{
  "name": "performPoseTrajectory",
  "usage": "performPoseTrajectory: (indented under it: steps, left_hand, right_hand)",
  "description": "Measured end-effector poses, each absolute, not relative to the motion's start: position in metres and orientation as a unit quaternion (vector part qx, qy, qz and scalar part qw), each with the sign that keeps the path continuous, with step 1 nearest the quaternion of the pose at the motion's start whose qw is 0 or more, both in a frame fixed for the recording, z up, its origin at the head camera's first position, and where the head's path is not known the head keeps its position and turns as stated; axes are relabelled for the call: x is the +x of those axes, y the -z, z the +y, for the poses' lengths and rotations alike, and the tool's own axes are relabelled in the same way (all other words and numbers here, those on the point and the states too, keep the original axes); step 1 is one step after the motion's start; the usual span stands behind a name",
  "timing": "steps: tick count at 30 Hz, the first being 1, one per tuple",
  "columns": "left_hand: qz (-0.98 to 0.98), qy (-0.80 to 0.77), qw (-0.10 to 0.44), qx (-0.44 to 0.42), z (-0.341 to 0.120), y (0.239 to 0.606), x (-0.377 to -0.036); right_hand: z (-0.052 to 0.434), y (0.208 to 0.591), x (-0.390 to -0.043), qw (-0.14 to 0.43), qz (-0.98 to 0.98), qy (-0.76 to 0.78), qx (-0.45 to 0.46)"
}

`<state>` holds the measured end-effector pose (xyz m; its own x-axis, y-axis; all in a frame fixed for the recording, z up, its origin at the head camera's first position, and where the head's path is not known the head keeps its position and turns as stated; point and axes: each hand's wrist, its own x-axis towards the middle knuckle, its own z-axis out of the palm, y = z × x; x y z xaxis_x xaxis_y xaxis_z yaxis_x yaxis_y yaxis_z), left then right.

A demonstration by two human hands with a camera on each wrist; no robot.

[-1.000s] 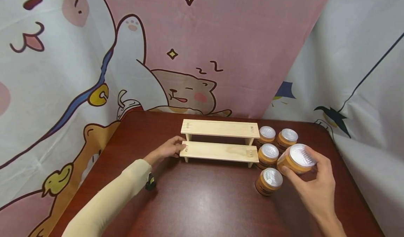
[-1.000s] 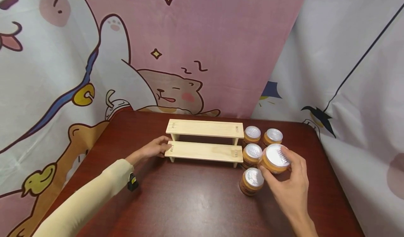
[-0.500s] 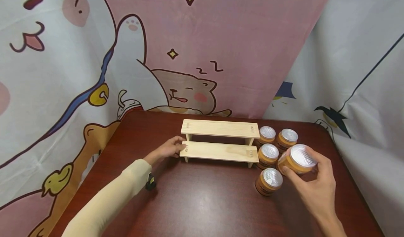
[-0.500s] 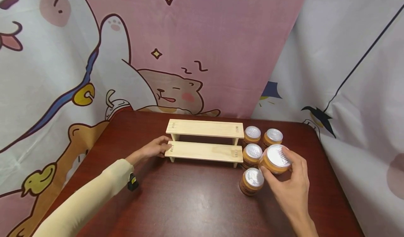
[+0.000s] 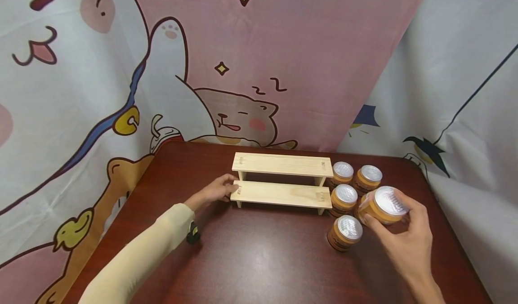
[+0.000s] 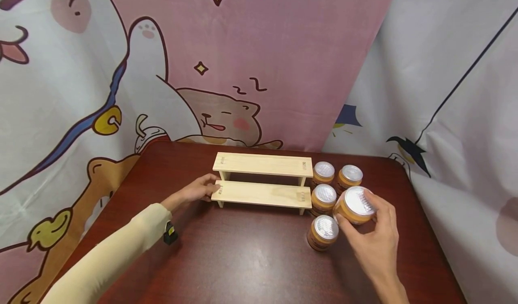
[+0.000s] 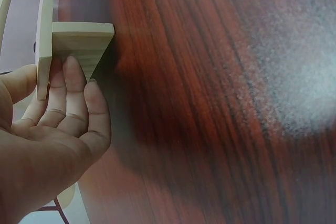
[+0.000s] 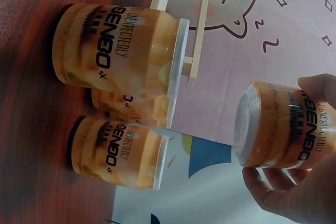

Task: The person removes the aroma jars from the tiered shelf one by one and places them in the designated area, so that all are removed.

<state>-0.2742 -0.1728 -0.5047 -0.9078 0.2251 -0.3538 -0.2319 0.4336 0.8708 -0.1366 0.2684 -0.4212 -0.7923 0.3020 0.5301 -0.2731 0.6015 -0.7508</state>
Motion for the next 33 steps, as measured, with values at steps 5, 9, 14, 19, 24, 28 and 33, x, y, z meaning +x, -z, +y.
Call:
performPoseTrajectory:
  steps: [5,9,14,19,24,28,33]
  left_hand:
    - [0.821,-0.529,0.212,-0.002,-0.173,0.504,-0.274]
    - [0.823,-0.526,0.212,-0.003,-0.173,0.503,-0.273]
    - [0.823,-0.526,0.213,-0.005,-0.173,0.502,-0.273]
    - [0.822,-0.528,0.212,-0.002,-0.172,0.502,-0.272]
    - [0.821,-0.529,0.214,-0.007,-0.172,0.501,-0.272]
    - [0.822,-0.528,0.214,-0.008,-0.172,0.502,-0.272]
    - [0.822,-0.528,0.213,-0.006,-0.172,0.501,-0.271]
  right_hand:
    - [0.27,0.423,-0.136,0.317,-0.837,-0.446,-0.021]
    - [0.272,0.422,-0.136,0.317,-0.84,-0.44,-0.023]
    - [0.275,0.423,-0.135,0.322,-0.84,-0.436,-0.022]
    - [0.278,0.425,-0.135,0.315,-0.839,-0.442,-0.035]
    - [0.28,0.427,-0.134,0.308,-0.841,-0.443,-0.048]
    - [0.282,0.429,-0.134,0.307,-0.841,-0.443,-0.048]
    - [0.283,0.432,-0.133,0.303,-0.841,-0.445,-0.058]
